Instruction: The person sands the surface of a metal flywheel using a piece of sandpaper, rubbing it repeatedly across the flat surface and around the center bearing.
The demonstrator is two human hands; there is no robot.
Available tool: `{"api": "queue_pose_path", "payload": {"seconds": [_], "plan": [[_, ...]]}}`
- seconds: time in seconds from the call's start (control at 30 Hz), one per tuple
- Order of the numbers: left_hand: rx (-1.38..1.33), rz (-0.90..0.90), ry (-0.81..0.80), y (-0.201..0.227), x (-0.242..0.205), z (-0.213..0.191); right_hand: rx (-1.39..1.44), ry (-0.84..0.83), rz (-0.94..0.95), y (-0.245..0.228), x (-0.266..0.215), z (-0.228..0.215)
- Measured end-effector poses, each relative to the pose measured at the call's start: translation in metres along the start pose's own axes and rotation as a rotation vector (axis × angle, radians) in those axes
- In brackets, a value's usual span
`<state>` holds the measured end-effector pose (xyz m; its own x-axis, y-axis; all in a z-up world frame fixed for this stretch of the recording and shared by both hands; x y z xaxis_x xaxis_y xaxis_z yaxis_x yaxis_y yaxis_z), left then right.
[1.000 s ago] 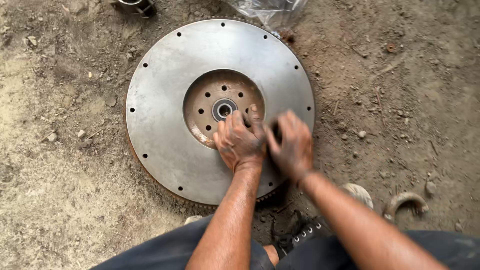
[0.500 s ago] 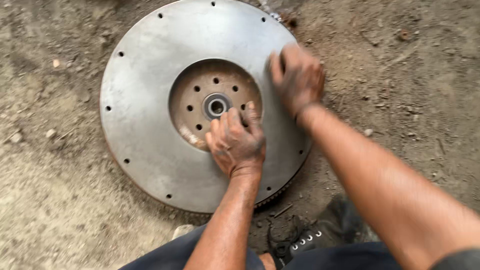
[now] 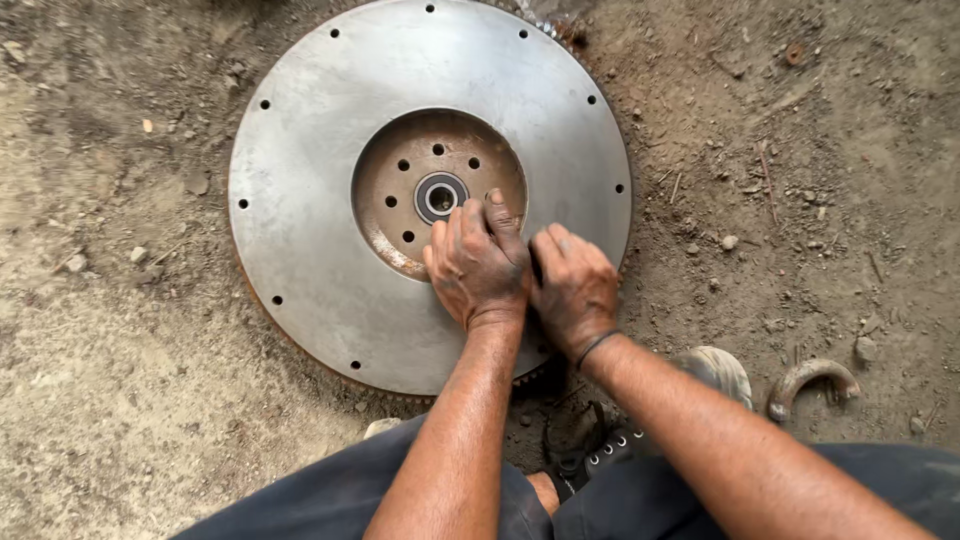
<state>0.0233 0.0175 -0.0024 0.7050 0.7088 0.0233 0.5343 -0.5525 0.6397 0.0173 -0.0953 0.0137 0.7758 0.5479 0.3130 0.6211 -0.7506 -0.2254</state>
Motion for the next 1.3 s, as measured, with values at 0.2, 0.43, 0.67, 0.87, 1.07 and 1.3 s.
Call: {"api": "queue_pose_path", "payload": {"seconds": [0.2, 0.43, 0.67, 0.87, 1.07, 1.3], "plan": [[0.064, -0.003, -0.018, 0.010, 0.000, -0.007, -0.065, 0.119, -0.124, 0.074, 0.081, 0.026], [0.053, -0.021, -0.046, 0.013, 0.005, -0.010, -0.033, 0.107, 0.019, 0.115, 0.147, 0.048], [0.007, -0.045, -0.050, 0.012, 0.004, -0.010, 0.004, 0.147, -0.029, 0.012, 0.014, 0.002], [-0.038, 0.032, -0.001, 0.005, -0.001, -0.004, 0.003, -0.015, 0.160, 0.004, -0.005, 0.004], [0.001, 0.069, 0.002, 0.015, -0.006, 0.001, -0.029, 0.095, 0.018, 0.021, -0.007, 0.010], [-0.167, 0.047, 0.009, 0.038, -0.011, 0.013, -0.062, 0.088, -0.162, 0.070, 0.014, 0.016]]}}
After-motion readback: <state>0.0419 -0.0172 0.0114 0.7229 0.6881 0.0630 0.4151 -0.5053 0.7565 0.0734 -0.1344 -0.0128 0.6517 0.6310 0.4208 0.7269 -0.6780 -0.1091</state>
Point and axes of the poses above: each hand's wrist, its own x-axis towards the middle knuckle, its own z-axis out of the palm, y = z × x, the point moved 3 cm from there along x, towards the middle knuckle, and after that the axes turned 10 degrees about -z, right-handed, at the moved point
